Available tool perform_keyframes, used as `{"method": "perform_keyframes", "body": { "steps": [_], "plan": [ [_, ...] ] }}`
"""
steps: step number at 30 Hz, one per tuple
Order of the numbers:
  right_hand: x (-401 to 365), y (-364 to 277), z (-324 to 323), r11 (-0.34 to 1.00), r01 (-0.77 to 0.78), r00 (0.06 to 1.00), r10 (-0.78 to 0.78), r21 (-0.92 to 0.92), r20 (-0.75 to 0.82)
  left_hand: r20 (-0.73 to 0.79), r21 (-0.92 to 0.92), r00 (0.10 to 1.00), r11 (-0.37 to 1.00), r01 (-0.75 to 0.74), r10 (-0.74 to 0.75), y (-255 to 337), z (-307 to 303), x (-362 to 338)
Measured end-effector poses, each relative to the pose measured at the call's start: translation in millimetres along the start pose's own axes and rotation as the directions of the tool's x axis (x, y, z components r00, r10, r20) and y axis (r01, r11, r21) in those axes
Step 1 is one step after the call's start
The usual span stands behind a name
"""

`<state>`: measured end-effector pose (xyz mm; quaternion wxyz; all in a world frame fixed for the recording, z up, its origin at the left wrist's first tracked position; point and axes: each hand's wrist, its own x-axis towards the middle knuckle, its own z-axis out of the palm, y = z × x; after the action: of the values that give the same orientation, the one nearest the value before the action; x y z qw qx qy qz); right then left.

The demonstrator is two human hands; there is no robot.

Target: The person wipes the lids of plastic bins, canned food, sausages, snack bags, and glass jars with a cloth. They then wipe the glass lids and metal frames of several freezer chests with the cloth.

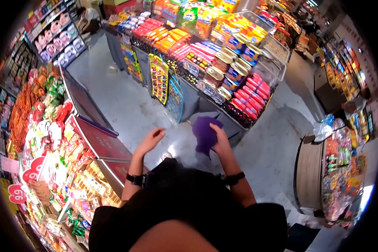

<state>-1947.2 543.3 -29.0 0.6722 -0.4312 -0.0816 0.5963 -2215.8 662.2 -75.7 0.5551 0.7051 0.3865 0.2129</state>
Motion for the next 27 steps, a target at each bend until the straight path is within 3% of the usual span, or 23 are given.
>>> {"method": "perform_keyframes", "body": {
  "steps": [2, 5, 7, 8, 15, 20, 23, 25, 26, 27],
  "plan": [
    [33, -10, 41, 0.999, -0.028, 0.998, 0.026, -0.034, -0.057, -0.063, -0.079, 0.998, 0.997, -0.018, 0.013, 24, -35, 9],
    [95, -11, 87, 0.994, -0.034, 0.998, 0.038, -0.101, 0.043, -0.197, -0.257, 0.979, 0.961, -0.1, 0.049, 21, -85, 33],
    [126, -11, 122, 0.993, -0.034, 0.999, 0.037, -0.109, 0.029, -0.295, -0.341, 0.953, 0.94, -0.036, -0.071, 0, -107, 46],
    [141, -9, 132, 0.993, -0.049, 0.998, 0.052, -0.105, 0.031, -0.304, -0.257, 0.945, 0.966, 0.039, -0.119, -11, -119, 50],
    [249, 20, 178, 0.993, -0.115, 0.993, 0.116, -0.034, 0.019, -0.244, -0.331, 0.946, 0.935, 0.124, -0.212, -29, -190, 102],
    [351, 5, 197, 1.0, 0.009, 1.0, -0.008, -0.016, 0.018, -0.15, -0.267, 0.978, 0.958, 0.102, -0.146, -25, -245, 222],
    [418, -3, 208, 0.987, 0.006, 0.997, -0.018, 0.161, 0.072, -0.085, -0.161, 0.991, 0.983, 0.09, -0.105, -11, -284, 307],
    [421, -28, 243, 0.988, 0.15, 0.959, -0.152, 0.03, 0.24, -0.007, -0.052, 1.0, 0.999, 0.004, -0.004, 2, -306, 355],
    [407, -46, 270, 0.872, 0.42, 0.896, -0.352, -0.252, 0.272, 0.031, -0.111, 0.999, 0.994, -0.02, 0.023, 16, -314, 375],
    [401, -62, 293, 0.607, 0.616, 0.787, -0.502, -0.503, 0.358, 0.054, -0.101, 0.998, 0.995, -0.008, 0.013, 24, -322, 395]
  ]
}}
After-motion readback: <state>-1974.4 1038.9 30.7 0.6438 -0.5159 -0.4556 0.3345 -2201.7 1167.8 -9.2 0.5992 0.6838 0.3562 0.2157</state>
